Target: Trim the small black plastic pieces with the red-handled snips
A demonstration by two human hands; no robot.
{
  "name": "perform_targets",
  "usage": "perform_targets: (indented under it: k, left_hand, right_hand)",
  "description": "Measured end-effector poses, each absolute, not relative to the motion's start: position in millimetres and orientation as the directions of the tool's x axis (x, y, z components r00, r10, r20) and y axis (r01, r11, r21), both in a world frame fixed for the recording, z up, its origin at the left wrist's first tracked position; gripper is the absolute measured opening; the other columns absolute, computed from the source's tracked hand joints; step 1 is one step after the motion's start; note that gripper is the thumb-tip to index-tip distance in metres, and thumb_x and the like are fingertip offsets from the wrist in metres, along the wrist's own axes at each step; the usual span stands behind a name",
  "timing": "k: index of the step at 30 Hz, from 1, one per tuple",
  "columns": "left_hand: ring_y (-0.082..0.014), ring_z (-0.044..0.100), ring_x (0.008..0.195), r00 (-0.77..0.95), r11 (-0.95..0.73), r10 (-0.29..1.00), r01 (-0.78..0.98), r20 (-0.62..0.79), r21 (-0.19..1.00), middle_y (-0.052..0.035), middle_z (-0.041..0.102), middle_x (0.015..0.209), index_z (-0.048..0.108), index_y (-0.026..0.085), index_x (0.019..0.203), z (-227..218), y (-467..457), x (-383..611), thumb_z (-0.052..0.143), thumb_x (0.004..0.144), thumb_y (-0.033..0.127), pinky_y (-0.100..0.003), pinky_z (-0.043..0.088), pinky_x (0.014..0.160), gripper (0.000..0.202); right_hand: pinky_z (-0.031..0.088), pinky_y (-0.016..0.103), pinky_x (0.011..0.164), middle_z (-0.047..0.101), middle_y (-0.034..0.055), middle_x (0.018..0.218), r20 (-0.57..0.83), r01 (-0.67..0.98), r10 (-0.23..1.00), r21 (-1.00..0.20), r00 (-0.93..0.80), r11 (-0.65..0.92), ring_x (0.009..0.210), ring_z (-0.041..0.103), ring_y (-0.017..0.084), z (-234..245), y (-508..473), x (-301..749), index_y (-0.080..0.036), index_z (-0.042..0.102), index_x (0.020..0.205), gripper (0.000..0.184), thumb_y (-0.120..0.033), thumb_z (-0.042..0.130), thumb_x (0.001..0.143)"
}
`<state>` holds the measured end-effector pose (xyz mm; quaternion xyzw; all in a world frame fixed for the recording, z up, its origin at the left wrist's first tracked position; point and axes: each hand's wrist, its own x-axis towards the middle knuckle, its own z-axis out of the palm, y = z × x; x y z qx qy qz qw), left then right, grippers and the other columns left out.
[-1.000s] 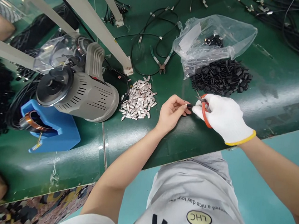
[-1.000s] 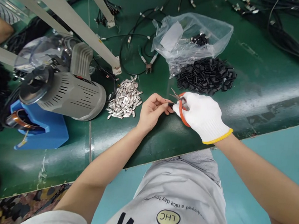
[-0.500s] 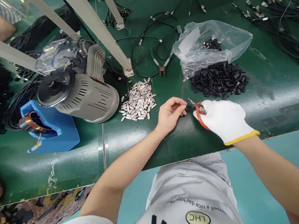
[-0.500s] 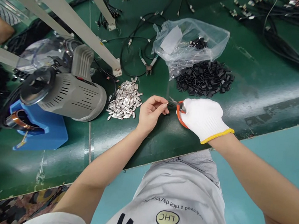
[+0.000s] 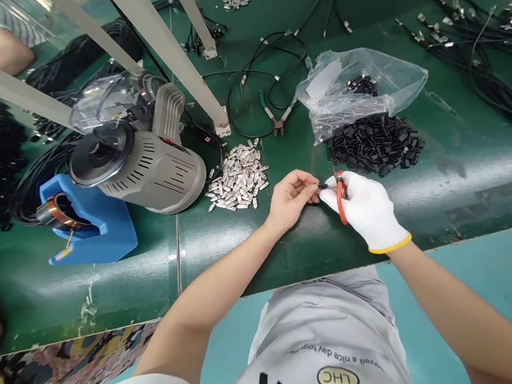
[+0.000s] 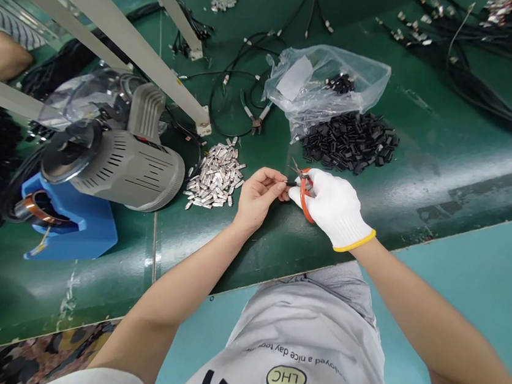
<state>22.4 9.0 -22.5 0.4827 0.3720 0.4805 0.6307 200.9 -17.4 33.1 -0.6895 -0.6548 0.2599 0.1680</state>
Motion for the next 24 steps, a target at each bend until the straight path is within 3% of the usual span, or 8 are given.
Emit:
perform_targets:
  k: [6, 13, 18, 21, 24]
  left_hand:
    - [-0.0089, 0.064, 0.068, 0.247, 0.072, 0.969, -0.229, -0.013, 0.971, 0.0, 0.068, 0.081, 0.068, 0.018, 0.095, -21.0, 9.7, 23.1, 0.083, 0.084, 0.044, -0.023, 0.054, 0.067, 0.032]
    - [-0.0087, 0.064, 0.074, 0.297, 0.072, 0.955, -0.205, -0.008, 0.976, -0.0025, 0.07, 0.093, 0.07, 0.018, 0.101, -20.1, 8.8, 24.3, 0.081, 0.086, 0.045, -0.023, 0.056, 0.072, 0.032]
    - [-0.0094, 0.065, 0.073, 0.27, 0.084, 0.962, -0.223, -0.021, 0.971, -0.0032, 0.073, 0.091, 0.073, 0.018, 0.098, -19.7, 9.5, 23.1, 0.083, 0.084, 0.042, -0.023, 0.056, 0.071, 0.03]
    - [-0.0099, 0.068, 0.071, 0.25, 0.067, 0.968, -0.262, 0.0, 0.963, -0.0056, 0.077, 0.099, 0.069, 0.018, 0.099, -18.0, 10.1, 23.3, 0.079, 0.088, 0.042, -0.023, 0.054, 0.067, 0.029]
    - [-0.0121, 0.072, 0.072, 0.266, 0.084, 0.964, -0.304, 0.0, 0.949, -0.008, 0.079, 0.103, 0.063, 0.018, 0.103, -17.9, 10.8, 23.8, 0.074, 0.092, 0.045, -0.025, 0.055, 0.066, 0.032]
  right_hand:
    - [0.049, 0.032, 0.08, 0.077, 0.0044, 0.095, -0.011, 0.771, 1.0, -0.636, 0.021, -0.023, 0.089, 0.07, 0.023, 21.7, -18.1, 197.4, -0.023, 0.073, 0.109, 0.033, -0.045, 0.063, 0.087]
    - [0.05, 0.032, 0.084, 0.078, 0.0058, 0.1, 0.011, 0.713, 1.0, -0.701, 0.008, 0.002, 0.091, 0.071, 0.023, 16.7, -19.0, 197.8, -0.022, 0.071, 0.105, 0.03, -0.044, 0.065, 0.087]
    - [0.05, 0.032, 0.081, 0.078, 0.0049, 0.101, -0.007, 0.672, 1.0, -0.741, -0.005, -0.002, 0.089, 0.071, 0.022, 15.6, -17.8, 198.8, -0.023, 0.071, 0.107, 0.031, -0.045, 0.065, 0.087]
    - [0.049, 0.032, 0.08, 0.078, 0.0058, 0.098, 0.005, 0.738, 1.0, -0.675, 0.012, -0.006, 0.089, 0.071, 0.023, 15.6, -15.4, 205.2, -0.022, 0.072, 0.108, 0.035, -0.049, 0.063, 0.088]
    - [0.046, 0.033, 0.076, 0.078, 0.0063, 0.094, 0.023, 0.858, 1.0, -0.514, 0.003, 0.009, 0.088, 0.072, 0.025, 17.7, -14.5, 215.4, -0.022, 0.073, 0.11, 0.042, -0.057, 0.061, 0.09]
